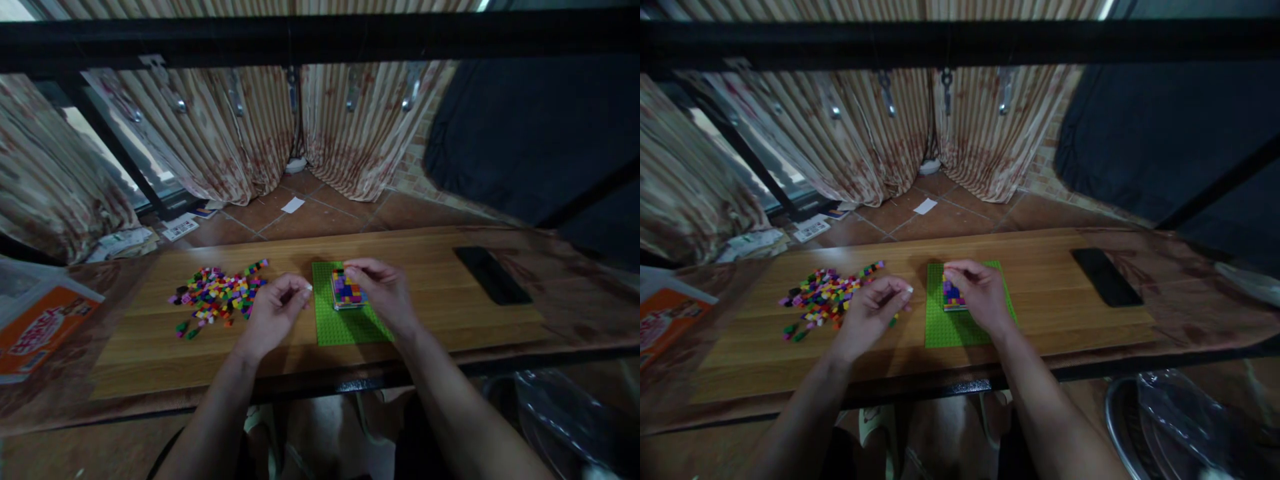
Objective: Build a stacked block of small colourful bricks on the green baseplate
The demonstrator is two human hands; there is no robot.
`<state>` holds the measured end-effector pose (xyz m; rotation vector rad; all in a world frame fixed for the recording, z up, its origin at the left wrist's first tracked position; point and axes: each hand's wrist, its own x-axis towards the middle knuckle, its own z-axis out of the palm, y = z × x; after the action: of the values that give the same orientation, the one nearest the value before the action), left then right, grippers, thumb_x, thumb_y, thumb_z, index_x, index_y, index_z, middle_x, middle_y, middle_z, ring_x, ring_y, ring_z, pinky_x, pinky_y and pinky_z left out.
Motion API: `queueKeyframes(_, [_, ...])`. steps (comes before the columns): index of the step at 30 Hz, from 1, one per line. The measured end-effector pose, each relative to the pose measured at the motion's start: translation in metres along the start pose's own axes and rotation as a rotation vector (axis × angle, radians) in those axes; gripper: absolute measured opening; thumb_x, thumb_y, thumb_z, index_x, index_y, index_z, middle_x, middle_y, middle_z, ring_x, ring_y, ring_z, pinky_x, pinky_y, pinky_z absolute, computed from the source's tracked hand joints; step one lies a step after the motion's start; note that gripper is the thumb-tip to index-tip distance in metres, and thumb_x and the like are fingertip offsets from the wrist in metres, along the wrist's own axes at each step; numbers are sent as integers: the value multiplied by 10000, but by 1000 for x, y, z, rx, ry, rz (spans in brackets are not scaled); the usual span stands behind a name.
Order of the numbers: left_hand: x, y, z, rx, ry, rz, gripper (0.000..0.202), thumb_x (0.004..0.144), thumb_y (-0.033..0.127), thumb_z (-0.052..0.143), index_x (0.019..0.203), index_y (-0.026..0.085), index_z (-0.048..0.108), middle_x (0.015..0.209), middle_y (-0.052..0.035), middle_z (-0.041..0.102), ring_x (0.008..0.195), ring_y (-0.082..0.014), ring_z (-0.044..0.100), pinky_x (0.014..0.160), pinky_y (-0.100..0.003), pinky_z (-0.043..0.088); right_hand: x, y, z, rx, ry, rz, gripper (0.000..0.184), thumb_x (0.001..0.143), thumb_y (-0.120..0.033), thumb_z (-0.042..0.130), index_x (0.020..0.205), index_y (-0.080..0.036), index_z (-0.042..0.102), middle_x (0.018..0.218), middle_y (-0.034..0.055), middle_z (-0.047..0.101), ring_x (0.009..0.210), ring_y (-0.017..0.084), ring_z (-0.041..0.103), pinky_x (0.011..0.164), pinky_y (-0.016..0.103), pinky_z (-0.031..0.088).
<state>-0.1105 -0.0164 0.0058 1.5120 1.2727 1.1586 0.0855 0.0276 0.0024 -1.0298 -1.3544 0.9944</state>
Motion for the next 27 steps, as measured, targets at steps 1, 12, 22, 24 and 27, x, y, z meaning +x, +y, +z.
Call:
queueKeyframes(1, [1,-1,0,-5,18,-7,194,810,369,622,825,176,613,725,3,618,637,-118,590,617,-230,489,3,2,-7,-17,45,-10,143,722,-351,716,798,-232,737,788,17,738,706,166,662,672,316,537])
queueKeyframes(12, [10,-17,11,64,2,-17,173,828,345,599,837,174,625,744,0,621,683,-134,581,636,-239,480,1,13,-23,-542,-124,-231,134,832,-241,594,857,-224,724,787,29,695,740,167,631,716,308,495])
queueKeyframes(22, [11,-15,14,121,-38,4,154,836,314,582,824,167,628,716,0,620,674,-135,576,643,-245,447,-1,14,-21,-644,-182,-323,147,852,-188,601,822,-252,730,861,35,688,835,192,628,784,341,493])
queueKeyframes(24, [12,-17,14,122,-37,13,147,838,306,582,816,167,626,713,3,615,676,-134,572,648,-245,444,0,17,-19,-651,-176,-331,142,848,-186,614,823,-248,740,883,42,682,850,193,625,798,344,492])
queueKeyframes(27, [12,-19,14,120,-28,28,142,839,302,581,813,169,625,728,0,623,693,-138,577,660,-248,445,1,20,-18,-663,-174,-316,140,839,-180,628,832,-248,750,903,45,674,852,189,624,797,341,493])
